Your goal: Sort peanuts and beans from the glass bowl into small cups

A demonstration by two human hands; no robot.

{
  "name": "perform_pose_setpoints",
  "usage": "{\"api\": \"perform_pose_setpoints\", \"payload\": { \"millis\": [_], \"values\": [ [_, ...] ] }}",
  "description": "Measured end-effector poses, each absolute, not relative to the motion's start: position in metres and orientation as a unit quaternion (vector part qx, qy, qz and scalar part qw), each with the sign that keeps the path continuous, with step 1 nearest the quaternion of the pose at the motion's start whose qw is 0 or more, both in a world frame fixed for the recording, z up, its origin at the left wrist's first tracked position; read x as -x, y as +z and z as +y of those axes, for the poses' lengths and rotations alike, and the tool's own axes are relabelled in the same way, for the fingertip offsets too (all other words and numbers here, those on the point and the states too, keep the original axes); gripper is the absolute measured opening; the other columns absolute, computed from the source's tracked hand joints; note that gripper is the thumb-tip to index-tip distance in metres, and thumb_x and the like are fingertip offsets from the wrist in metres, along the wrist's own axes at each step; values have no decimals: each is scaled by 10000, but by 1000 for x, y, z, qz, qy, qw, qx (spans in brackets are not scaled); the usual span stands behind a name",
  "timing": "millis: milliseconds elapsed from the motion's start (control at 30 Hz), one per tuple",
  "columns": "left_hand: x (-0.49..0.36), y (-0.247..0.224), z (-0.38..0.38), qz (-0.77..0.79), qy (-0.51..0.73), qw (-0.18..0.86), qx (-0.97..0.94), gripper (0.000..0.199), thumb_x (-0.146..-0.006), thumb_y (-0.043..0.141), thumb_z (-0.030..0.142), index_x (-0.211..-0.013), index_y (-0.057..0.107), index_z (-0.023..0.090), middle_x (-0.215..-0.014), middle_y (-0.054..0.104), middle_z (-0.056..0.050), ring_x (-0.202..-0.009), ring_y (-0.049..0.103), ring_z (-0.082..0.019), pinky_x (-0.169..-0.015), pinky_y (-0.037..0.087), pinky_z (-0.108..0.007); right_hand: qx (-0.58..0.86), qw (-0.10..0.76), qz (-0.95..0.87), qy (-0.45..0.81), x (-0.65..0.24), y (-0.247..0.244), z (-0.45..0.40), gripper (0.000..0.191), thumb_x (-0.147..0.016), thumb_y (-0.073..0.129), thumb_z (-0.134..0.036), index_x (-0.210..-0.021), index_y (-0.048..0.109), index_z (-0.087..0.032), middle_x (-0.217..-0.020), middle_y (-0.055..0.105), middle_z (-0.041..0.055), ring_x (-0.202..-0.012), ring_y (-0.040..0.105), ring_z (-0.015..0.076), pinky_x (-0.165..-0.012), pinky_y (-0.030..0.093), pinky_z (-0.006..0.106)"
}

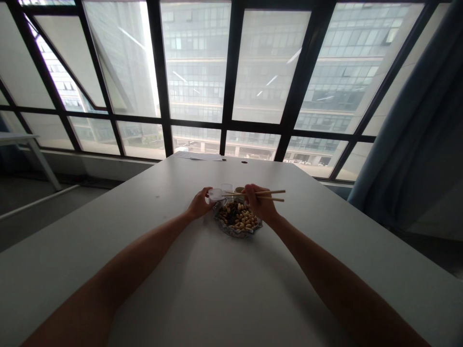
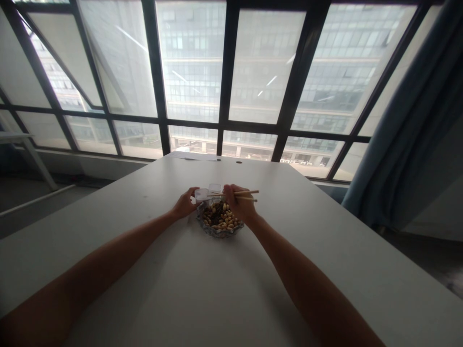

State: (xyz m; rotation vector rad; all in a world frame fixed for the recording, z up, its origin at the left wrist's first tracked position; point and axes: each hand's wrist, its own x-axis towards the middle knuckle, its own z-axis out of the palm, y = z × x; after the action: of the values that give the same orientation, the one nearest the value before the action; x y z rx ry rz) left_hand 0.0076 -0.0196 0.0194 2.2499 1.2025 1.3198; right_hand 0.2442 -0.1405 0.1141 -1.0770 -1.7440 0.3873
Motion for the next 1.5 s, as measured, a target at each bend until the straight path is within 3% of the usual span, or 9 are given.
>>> {"api": "perform_pose_setpoints", "payload": {
  "millis": [100, 400, 867, 1100, 1300, 1500],
  "values": [
    [-8, 19, -20, 417, 455, 137, -775, 598, -731, 756, 299, -1282, 554, 186, -1064, 703, -93, -942, 664, -221, -807, 566, -355, 456, 547, -687, 144, -254, 129, -143, 663, -900, 410, -779, -653, 608, -195, -483, 542, 23, -438, 513, 143, -426, 403, 265],
    [-6, 18, -18, 422, 447, 147, -775, 606, -731, 749, 304, -1286, 550, 166, -1050, 699, -99, -945, 664, -225, -794, 569, -350, 455, 374, -786, 186, -269, 152, -152, 728, -831, 416, -849, -599, 603, -185, -435, 549, 22, -368, 513, 128, -386, 413, 250],
    [-6, 18, -18, 424, 444, 156, -774, 602, -744, 746, 318, -1294, 550, 171, -1036, 702, -91, -930, 666, -220, -781, 571, -346, 455, 354, -796, 182, -258, 140, -147, 582, -911, 470, -705, -666, 604, -193, -515, 626, 29, -444, 577, 137, -430, 444, 232],
    [-6, 18, -18, 424, 441, 159, -775, 619, -742, 754, 341, -1304, 551, 180, -1036, 702, -90, -933, 667, -224, -782, 568, -346, 453, 421, -771, 152, -260, 143, -147, 544, -902, 508, -680, -672, 598, -195, -567, 650, 45, -502, 617, 157, -459, 464, 249],
    [-7, 17, -17, 429, 447, 157, -769, 616, -736, 762, 327, -1295, 562, 164, -1002, 706, -89, -907, 670, -220, -780, 568, -345, 450, 362, -787, 218, -266, 148, -152, 474, -870, 587, -582, -599, 596, -193, -450, 590, 11, -387, 548, 129, -385, 428, 228],
    [-6, 17, -17, 429, 446, 155, -770, 612, -736, 762, 345, -1290, 568, 174, -979, 704, -79, -892, 669, -216, -772, 567, -339, 444, 319, -790, 276, -273, 152, -152, 464, -826, 655, -555, -564, 604, -175, -451, 613, 23, -363, 553, 125, -367, 446, 222]
  ]
}}
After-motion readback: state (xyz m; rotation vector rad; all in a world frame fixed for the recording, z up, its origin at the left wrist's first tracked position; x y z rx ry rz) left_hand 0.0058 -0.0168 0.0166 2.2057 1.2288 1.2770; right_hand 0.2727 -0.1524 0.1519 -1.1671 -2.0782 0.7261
